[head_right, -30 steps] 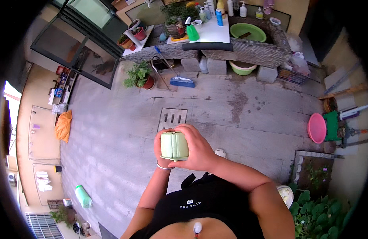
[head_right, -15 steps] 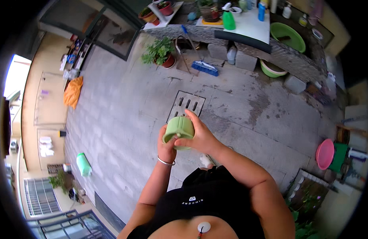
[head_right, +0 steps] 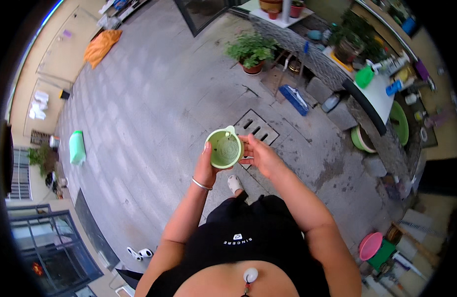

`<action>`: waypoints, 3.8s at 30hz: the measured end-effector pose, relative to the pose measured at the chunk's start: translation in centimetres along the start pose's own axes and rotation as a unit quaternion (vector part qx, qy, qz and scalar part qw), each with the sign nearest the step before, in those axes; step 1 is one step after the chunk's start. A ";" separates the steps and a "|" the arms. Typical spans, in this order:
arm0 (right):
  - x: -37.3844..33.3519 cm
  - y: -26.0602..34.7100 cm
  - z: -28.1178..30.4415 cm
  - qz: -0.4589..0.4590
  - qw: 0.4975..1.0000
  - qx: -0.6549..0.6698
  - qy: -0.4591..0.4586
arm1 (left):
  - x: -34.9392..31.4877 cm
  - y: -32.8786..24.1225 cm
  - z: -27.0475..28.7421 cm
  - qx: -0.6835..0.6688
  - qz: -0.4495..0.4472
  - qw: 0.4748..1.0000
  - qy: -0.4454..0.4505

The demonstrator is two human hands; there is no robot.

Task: The person rinses a green container under a running faucet, applies soap with their hands, and then places a bowl into a small appliance.

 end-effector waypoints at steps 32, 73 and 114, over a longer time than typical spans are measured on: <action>54.3 33.4 5.4 0.011 0.546 -0.799 -0.252 | 31.7 -10.2 52.3 -0.100 0.137 0.878 -0.447; 102.3 92.1 24.8 0.094 0.911 0.153 -0.372 | 139.1 -59.7 26.4 0.767 -0.393 0.501 0.079; 132.6 159.1 62.7 0.049 0.953 0.062 -0.292 | 199.3 -50.5 15.2 0.834 0.114 0.514 0.167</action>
Point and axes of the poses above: each hand's wrist, its own x-axis towards the middle knuckle, its own z-axis out of the back of the hand, y = z × x, the point moved 8 cm from there along x, towards the middle knuckle, and after that the axes turned 9 degrees about -z, right-handed, at the moved point
